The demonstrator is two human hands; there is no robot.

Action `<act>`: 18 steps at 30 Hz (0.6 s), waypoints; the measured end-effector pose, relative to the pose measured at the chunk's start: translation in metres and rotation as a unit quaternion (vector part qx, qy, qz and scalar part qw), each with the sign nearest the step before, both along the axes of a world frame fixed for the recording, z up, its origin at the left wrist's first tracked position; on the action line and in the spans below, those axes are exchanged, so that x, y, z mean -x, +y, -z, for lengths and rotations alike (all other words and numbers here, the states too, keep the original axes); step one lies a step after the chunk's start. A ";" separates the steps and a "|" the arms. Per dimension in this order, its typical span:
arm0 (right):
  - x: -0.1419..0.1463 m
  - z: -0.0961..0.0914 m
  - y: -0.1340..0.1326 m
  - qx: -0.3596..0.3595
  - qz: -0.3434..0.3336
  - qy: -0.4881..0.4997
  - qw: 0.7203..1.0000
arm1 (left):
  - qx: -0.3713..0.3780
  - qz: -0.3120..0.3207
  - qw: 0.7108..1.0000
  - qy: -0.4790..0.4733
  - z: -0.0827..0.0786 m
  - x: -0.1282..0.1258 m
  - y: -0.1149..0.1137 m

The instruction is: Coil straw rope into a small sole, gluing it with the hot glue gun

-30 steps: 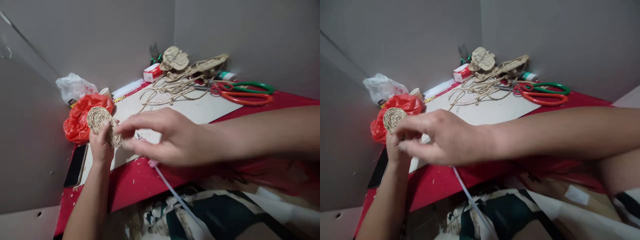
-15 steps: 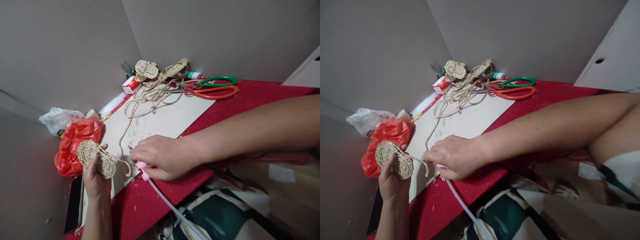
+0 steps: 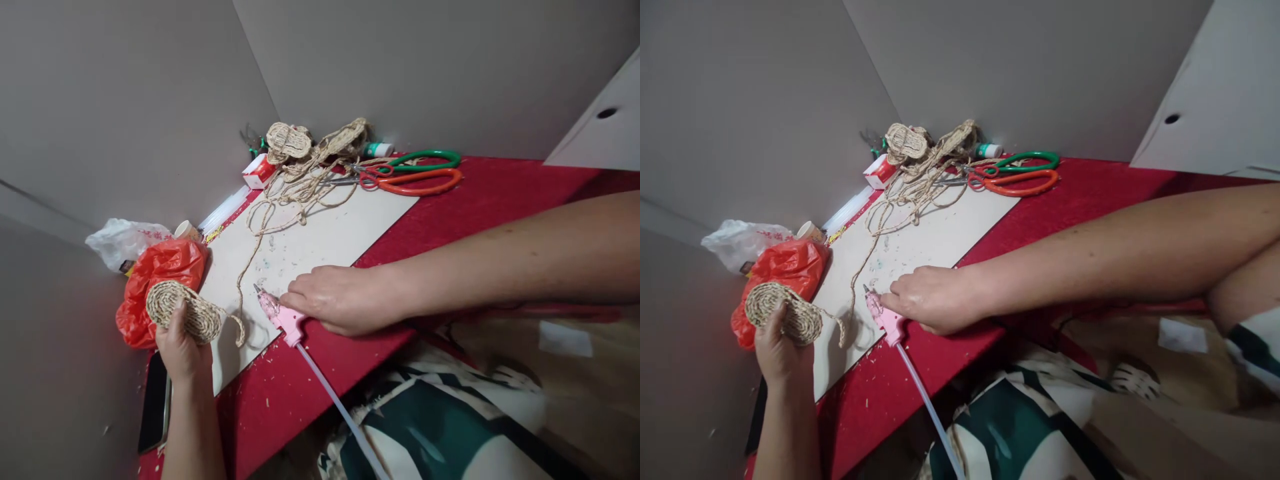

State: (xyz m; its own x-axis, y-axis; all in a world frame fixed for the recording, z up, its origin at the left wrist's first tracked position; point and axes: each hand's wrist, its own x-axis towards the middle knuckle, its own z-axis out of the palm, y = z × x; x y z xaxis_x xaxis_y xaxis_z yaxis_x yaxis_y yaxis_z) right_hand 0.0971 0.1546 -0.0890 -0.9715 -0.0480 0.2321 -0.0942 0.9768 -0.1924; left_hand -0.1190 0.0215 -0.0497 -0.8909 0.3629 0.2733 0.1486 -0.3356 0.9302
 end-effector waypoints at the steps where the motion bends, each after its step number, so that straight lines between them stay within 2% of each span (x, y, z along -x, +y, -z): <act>1: -0.002 0.000 0.001 -0.003 -0.005 -0.001 1.000 | -0.002 -0.005 1.000 0.013 -0.001 0.002 0.000; 4: -0.010 0.002 0.007 -0.012 -0.004 -0.017 1.000 | -0.006 -0.022 0.999 0.042 -0.002 0.006 -0.001; 6: -0.014 0.001 0.014 0.009 0.023 -0.016 1.000 | -0.007 -0.033 0.998 0.052 -0.002 0.008 -0.001; 8: -0.017 -0.001 0.024 0.064 0.052 0.024 0.996 | -0.006 -0.040 0.998 0.055 -0.002 0.008 -0.002; 10: -0.019 -0.008 0.033 0.148 0.079 0.106 0.980 | -0.004 -0.040 0.998 0.051 -0.001 0.006 -0.002; 11: -0.019 -0.013 0.037 0.202 0.093 0.148 0.964 | -0.003 -0.039 0.998 0.048 -0.001 0.006 -0.002; 13: -0.017 -0.025 0.038 0.335 0.130 0.188 0.914 | -0.002 -0.032 0.999 0.040 -0.001 0.003 -0.001; 16: -0.009 -0.046 0.027 0.510 0.183 0.101 0.834 | 0.003 -0.018 1.000 0.025 0.000 -0.001 0.000; 17: -0.004 -0.052 0.020 0.534 0.194 0.076 0.819 | 0.005 -0.012 1.000 0.020 0.000 -0.002 0.000; 18: 0.001 -0.058 0.013 0.549 0.167 0.058 0.817 | 0.008 -0.005 1.000 0.016 0.000 -0.004 0.001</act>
